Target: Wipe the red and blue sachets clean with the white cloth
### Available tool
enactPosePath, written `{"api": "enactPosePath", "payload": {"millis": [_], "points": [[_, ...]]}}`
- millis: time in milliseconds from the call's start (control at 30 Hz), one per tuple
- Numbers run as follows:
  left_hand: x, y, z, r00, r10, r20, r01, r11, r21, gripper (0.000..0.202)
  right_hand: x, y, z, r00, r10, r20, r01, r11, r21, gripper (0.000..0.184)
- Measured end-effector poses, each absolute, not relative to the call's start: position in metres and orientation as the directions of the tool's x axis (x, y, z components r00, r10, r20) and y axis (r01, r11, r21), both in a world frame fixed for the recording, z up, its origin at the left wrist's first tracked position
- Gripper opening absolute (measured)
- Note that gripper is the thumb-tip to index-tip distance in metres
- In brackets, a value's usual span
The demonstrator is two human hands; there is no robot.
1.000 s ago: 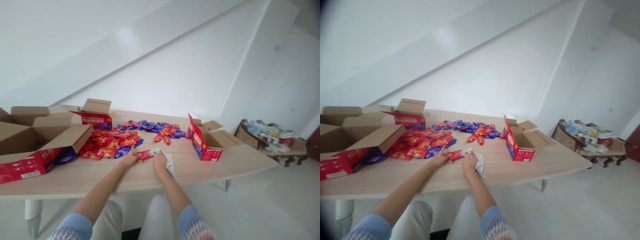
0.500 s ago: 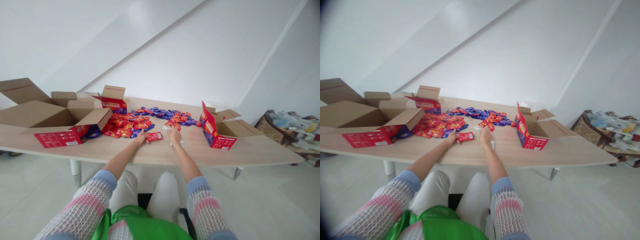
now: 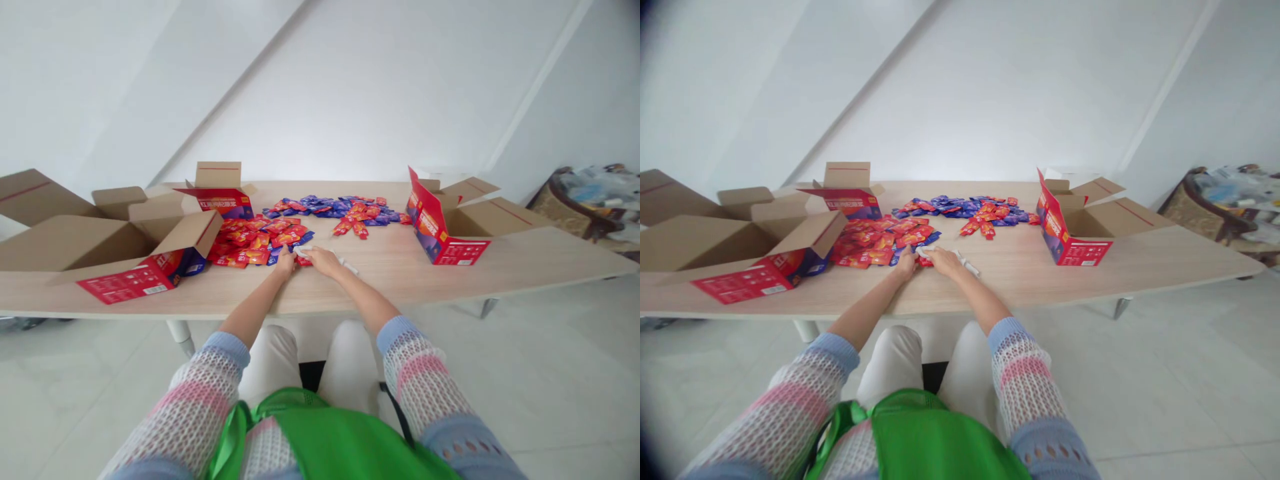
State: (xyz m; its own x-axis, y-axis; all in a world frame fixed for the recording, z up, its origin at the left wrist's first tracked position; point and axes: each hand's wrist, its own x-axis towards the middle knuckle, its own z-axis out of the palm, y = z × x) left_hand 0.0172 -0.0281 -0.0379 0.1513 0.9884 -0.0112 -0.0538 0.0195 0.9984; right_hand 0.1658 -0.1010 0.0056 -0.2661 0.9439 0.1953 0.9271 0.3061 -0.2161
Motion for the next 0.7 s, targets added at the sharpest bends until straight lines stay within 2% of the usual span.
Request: {"api": "enactPosePath", "payload": {"millis": [200,433,600,700], "points": [[0.022,-0.022,-0.032,0.119,0.987,-0.106,-0.035,0.111,0.993,0.037,0.185,-0.097,-0.003,-0.313,0.93,0.194,0.88,0.361,-0.31,0.04],[0.014,-0.019,-0.014,0.342,0.905,-0.253,-0.004,0.271,0.963,0.036,0.208,-0.087,-0.016,-0.448,0.89,0.089,0.768,0.434,-0.472,0.037],[0.012,-0.019,-0.02,0.427,0.882,-0.2,-0.068,0.252,0.965,0.044,0.226,-0.076,-0.015,-0.32,0.946,0.051,0.813,0.301,-0.499,0.037],[0.01,-0.018,-0.029,0.468,0.865,-0.181,-0.097,0.254,0.962,0.053,0.245,-0.071,-0.014,-0.105,0.993,0.053,0.906,0.117,-0.407,0.038]]}}
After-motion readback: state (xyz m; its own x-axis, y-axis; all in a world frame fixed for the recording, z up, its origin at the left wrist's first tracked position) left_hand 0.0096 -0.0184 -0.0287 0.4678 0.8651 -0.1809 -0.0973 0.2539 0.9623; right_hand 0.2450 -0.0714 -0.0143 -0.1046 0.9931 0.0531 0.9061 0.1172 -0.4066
